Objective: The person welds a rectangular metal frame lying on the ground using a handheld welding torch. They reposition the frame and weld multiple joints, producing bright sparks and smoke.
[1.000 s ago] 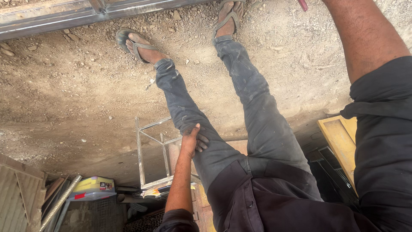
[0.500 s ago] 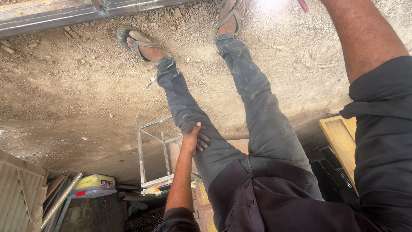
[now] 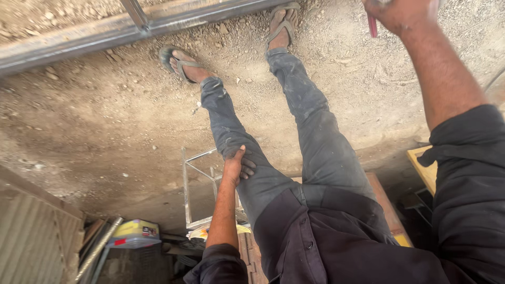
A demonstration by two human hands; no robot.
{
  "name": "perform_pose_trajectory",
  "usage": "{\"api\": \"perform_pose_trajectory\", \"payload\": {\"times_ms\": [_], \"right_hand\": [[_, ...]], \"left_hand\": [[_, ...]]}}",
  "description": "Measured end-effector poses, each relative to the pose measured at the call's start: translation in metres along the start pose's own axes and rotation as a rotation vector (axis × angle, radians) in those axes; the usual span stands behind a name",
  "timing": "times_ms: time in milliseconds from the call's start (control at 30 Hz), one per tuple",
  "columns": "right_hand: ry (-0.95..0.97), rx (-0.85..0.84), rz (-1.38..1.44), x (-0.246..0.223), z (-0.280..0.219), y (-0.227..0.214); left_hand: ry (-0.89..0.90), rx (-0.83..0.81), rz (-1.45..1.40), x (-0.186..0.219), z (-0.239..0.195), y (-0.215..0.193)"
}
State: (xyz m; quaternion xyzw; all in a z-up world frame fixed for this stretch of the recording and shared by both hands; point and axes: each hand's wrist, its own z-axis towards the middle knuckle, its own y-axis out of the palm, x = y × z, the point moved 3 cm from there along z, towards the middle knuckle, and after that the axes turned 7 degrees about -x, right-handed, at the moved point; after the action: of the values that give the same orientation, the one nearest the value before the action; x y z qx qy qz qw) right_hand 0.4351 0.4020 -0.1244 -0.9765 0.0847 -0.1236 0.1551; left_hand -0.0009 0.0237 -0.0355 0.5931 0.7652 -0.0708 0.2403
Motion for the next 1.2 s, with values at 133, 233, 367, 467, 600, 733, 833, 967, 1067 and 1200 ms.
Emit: {"api": "perform_pose_trajectory", "payload": {"times_ms": [133,233,367,467,600,733,833,967,1067,1200], "right_hand": [[-0.102,0.238,0.090,0.048,-0.022,0.025],[-0.169,0.359,0.327,0.081,-0.044,0.051],[-0.007,0.225,0.663,0.125,-0.074,0.099],[0.030,0.245,0.744,0.156,-0.104,0.130],[0.026,0.305,0.835,0.186,-0.135,0.143],[0.076,0.301,0.968,0.211,-0.179,0.135],[0.155,0.255,1.063,0.220,-0.202,0.106],[0.332,0.099,1.234,0.229,-0.239,0.067],[0.315,0.078,1.157,0.220,-0.246,0.027],[0.197,0.113,0.952,0.211,-0.244,-0.047]], "left_hand": [[0.001,0.025,0.036,0.004,-0.010,0.000],[-0.012,0.049,0.073,0.006,-0.015,0.001],[-0.002,0.145,0.145,0.020,-0.029,0.012],[0.063,0.150,0.178,0.034,-0.056,0.030],[0.187,0.180,0.169,0.075,-0.109,0.059],[0.626,0.225,0.128,0.128,-0.184,0.080],[0.909,0.288,-0.006,0.176,-0.235,0.079],[0.964,0.406,0.166,0.188,-0.269,0.070],[0.853,0.456,0.403,0.206,-0.266,0.057],[0.477,0.449,0.533,0.204,-0.254,0.050]]}}
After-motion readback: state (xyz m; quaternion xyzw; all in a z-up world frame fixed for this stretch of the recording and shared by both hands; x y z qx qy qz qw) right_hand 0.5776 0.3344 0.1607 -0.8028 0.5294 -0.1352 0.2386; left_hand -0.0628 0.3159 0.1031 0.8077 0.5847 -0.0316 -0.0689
